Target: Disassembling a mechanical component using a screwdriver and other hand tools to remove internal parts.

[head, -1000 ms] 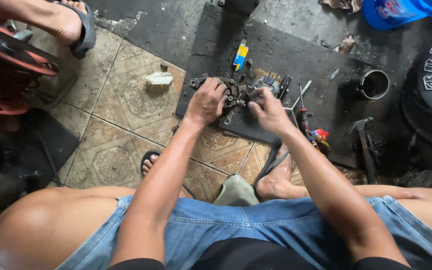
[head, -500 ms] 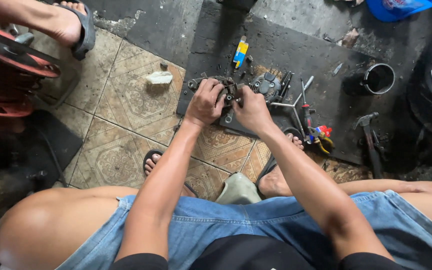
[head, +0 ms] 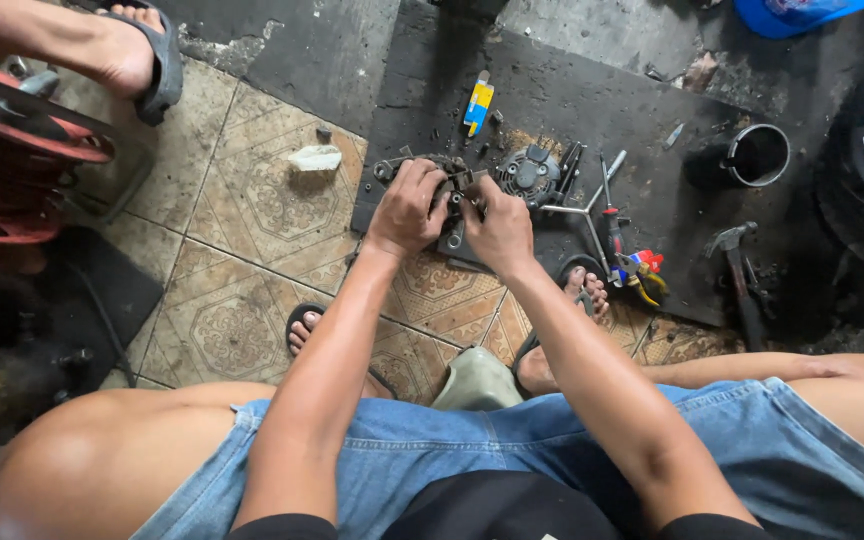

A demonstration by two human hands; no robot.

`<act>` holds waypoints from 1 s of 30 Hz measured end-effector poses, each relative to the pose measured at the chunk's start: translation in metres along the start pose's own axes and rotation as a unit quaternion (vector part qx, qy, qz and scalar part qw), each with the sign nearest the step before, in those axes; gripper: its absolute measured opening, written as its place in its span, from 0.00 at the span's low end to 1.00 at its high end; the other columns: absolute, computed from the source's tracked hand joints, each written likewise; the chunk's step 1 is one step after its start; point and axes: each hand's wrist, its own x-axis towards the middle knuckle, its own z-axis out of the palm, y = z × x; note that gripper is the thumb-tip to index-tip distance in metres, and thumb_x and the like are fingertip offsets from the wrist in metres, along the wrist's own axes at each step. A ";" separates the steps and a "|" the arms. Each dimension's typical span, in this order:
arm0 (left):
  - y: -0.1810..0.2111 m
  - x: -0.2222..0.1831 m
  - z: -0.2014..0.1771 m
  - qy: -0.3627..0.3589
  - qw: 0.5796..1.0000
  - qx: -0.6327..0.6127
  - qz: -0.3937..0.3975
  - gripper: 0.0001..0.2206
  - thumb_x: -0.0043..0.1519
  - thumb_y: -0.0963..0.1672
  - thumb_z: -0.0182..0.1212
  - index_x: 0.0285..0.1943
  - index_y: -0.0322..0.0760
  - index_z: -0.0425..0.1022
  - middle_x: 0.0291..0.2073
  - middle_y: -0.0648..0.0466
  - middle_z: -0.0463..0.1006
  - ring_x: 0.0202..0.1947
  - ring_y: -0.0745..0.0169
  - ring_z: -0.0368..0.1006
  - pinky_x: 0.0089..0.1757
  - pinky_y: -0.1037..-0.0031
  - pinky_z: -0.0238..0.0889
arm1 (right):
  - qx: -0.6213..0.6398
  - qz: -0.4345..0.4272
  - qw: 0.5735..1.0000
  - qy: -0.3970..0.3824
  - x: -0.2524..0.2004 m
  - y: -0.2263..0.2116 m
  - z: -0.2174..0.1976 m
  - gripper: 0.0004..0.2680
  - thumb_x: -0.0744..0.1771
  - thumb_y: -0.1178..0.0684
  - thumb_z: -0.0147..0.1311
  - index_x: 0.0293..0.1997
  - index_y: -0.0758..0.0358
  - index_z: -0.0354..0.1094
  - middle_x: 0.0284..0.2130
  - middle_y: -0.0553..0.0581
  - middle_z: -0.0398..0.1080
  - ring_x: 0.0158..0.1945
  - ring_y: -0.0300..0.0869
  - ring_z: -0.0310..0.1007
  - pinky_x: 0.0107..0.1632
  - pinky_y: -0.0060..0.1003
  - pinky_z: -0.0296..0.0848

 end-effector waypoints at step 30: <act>-0.026 -0.018 0.063 -0.014 0.998 0.037 -0.057 0.13 0.59 0.48 0.57 0.48 0.37 0.72 0.42 0.52 0.69 0.45 0.52 0.69 0.48 0.67 0.65 | 0.203 0.010 0.978 -0.044 0.017 0.114 0.027 0.10 0.62 0.61 0.69 0.44 0.50 0.82 0.36 0.59 0.69 0.28 0.41 0.72 0.29 0.34 0.69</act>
